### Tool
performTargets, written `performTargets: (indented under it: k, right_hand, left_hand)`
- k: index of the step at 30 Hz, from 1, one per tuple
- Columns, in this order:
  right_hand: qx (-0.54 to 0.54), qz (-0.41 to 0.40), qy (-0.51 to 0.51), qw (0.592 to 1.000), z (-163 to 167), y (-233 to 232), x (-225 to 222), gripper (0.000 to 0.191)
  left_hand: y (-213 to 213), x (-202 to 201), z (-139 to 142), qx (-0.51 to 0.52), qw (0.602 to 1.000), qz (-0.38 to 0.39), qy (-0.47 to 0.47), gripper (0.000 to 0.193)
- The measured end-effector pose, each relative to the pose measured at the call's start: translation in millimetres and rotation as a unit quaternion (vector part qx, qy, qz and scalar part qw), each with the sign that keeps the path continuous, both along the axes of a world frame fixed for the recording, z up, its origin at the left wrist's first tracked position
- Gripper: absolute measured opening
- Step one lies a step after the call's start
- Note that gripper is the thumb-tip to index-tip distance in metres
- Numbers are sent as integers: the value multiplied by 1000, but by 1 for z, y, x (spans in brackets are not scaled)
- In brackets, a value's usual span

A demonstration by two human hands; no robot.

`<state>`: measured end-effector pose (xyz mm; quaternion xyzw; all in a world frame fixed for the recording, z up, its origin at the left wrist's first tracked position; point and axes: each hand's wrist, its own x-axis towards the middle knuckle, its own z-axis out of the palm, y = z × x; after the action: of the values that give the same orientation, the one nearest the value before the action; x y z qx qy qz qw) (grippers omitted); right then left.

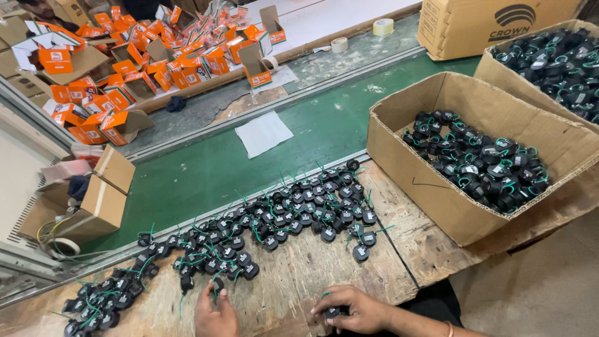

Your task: The person picks up black power adapters with green cords from the workbench, wraps and gathers the cords around the adapters by hand, and places the bundled adapters into a large cardboard box beside the bench, working through the pile one item at a time.

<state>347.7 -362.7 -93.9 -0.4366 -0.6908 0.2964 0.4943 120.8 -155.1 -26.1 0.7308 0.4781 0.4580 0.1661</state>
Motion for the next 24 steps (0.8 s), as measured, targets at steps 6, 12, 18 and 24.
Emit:
performTargets:
  k: [6,12,18,24]
  right_hand:
    - [-127,20,128,983,-8,-3,-1,23]
    - [-71,-48,108,990,-4,-3,2,23]
    - [-40,-95,23,994,8,-1,1,55]
    - [22,-50,-49,997,8,4,-6,57]
  left_hand:
    - [-3,-2,-10,23,961,-52,-272,26]
    - [3,-1,-13,125,956,-136,-227,33]
    - [-49,34,-44,74,881,-378,-273,45]
    - [-101,82,-33,102,870,-435,-207,26]
